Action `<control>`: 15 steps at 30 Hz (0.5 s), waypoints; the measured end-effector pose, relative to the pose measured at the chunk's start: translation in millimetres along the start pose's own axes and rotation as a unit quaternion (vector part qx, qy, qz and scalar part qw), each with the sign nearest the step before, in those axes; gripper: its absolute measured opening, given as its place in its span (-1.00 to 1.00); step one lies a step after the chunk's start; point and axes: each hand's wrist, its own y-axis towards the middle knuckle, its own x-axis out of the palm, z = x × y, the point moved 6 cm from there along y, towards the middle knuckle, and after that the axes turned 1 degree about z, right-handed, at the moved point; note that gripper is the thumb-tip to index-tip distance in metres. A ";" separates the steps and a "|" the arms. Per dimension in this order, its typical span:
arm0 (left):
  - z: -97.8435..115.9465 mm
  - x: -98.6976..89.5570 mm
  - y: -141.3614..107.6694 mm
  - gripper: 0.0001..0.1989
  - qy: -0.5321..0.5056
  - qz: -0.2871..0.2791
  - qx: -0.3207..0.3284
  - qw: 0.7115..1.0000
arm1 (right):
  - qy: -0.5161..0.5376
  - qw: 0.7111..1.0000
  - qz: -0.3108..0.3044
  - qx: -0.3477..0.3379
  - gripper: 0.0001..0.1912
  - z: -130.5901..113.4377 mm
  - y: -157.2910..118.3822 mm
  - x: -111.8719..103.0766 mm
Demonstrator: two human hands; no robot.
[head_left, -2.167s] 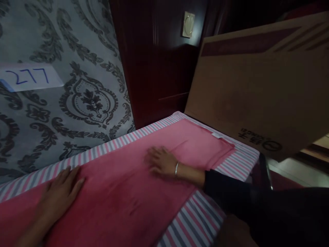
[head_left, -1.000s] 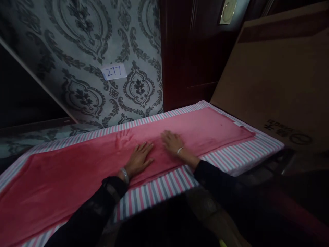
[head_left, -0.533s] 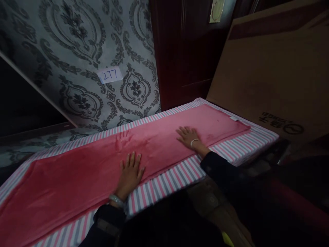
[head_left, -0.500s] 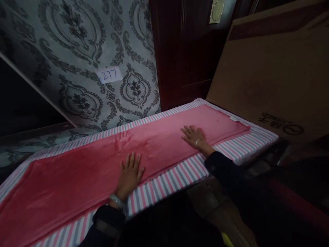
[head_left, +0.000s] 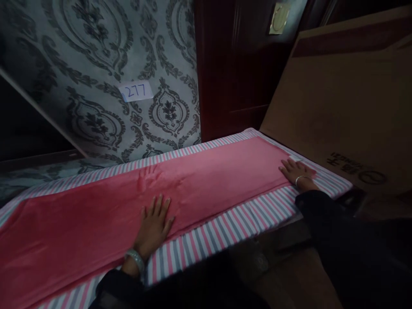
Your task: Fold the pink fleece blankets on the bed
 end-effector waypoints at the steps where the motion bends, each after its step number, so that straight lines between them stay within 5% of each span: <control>1: 0.1 0.3 -0.5 -0.38 -0.002 -0.001 -0.001 1.000 | 0.003 1.000 0.006 0.016 -0.37 2.9 -1.0 -2.3; 4: 1.1 1.1 -2.0 -0.38 -0.010 -0.002 -0.004 1.000 | 0.011 0.996 0.008 0.084 -0.40 -1.1 -7.6 -14.1; 7: 2.2 1.5 -3.1 -0.38 -0.018 0.002 -0.007 1.000 | 0.016 0.996 0.013 0.083 -0.38 -47.2 -15.3 -29.5; 11: 4.0 0.9 -3.6 -0.38 -0.022 -0.001 -0.017 1.000 | 0.040 0.990 0.005 -0.136 -0.38 -187.5 -35.2 -30.8; 15: 6.2 -0.2 -3.7 -0.38 -0.027 -0.024 -0.026 0.999 | 0.053 0.929 -0.021 -0.366 -0.37 -318.8 -75.8 -14.8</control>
